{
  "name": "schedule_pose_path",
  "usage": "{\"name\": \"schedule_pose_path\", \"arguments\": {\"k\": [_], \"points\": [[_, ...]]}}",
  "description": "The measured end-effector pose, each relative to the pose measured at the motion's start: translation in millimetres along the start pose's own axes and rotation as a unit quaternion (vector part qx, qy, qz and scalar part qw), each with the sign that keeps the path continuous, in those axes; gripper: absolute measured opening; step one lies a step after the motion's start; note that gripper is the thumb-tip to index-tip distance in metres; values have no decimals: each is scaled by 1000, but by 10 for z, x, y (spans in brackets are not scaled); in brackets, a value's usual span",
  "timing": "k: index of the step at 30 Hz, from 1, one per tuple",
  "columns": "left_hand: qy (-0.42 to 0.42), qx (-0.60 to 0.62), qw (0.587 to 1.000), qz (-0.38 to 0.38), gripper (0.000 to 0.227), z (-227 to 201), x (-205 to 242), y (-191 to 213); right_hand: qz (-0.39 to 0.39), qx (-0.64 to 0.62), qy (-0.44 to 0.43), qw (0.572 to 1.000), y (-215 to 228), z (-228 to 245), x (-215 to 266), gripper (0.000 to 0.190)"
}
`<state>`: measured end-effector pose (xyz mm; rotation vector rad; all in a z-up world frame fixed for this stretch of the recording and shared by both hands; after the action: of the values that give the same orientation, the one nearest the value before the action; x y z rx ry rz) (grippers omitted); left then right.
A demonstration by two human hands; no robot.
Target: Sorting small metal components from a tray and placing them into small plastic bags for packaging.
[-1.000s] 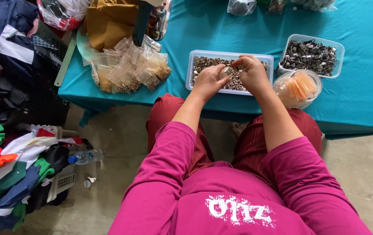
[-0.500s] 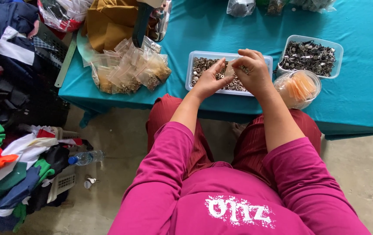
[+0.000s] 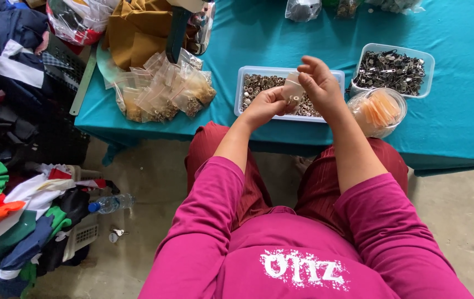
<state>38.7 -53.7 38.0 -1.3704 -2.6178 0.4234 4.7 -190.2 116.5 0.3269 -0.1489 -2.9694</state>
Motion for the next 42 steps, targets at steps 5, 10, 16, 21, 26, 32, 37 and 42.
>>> {"name": "schedule_pose_path", "arguments": {"k": [5, 10, 16, 21, 26, 32, 37, 42], "points": [[15, -6, 999, 37, 46, -98, 34, 13, -1, 83, -5, 997, 86, -190, -36, 17], [32, -20, 999, 30, 29, 169, 2, 81, -3, 64, 5, 998, 33, -65, -40, 17], [12, 25, 999, 25, 23, -107, 66, -8, -32, -38, -52, 997, -60, 38, -26, 15], [21, 30, 999, 31, 26, -219, 136, -122, -41, 4, -75, 996, -6, -100, 0, 20], [-50, 17, 999, 8, 27, -373, 54, -113, -19, 166, 13, 986, -43, -113, -12, 18], [-80, -64, 992, -76, 21, -162, 51, 226, -6, 226, 8, 974, -20, -222, -25, 12], [-36, -10, 991, -126, 14, 120, 3, 390, -7, 176, -59, 983, -23, -231, 12, 15], [-18, 28, 990, -134, 15, 117, 27, 373, 20, 123, -111, 986, -86, -274, 39, 17]]}}
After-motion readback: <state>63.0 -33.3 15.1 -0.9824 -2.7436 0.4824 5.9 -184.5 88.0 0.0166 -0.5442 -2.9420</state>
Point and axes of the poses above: each hand's wrist, its own x-axis away from the middle knuckle, its own y-axis out of the back of the hand, z = x × y, the point moved 7 cm from there along -x, towards the middle knuckle, and after that the axes turned 15 degrees about z, right-handed, at the moved point
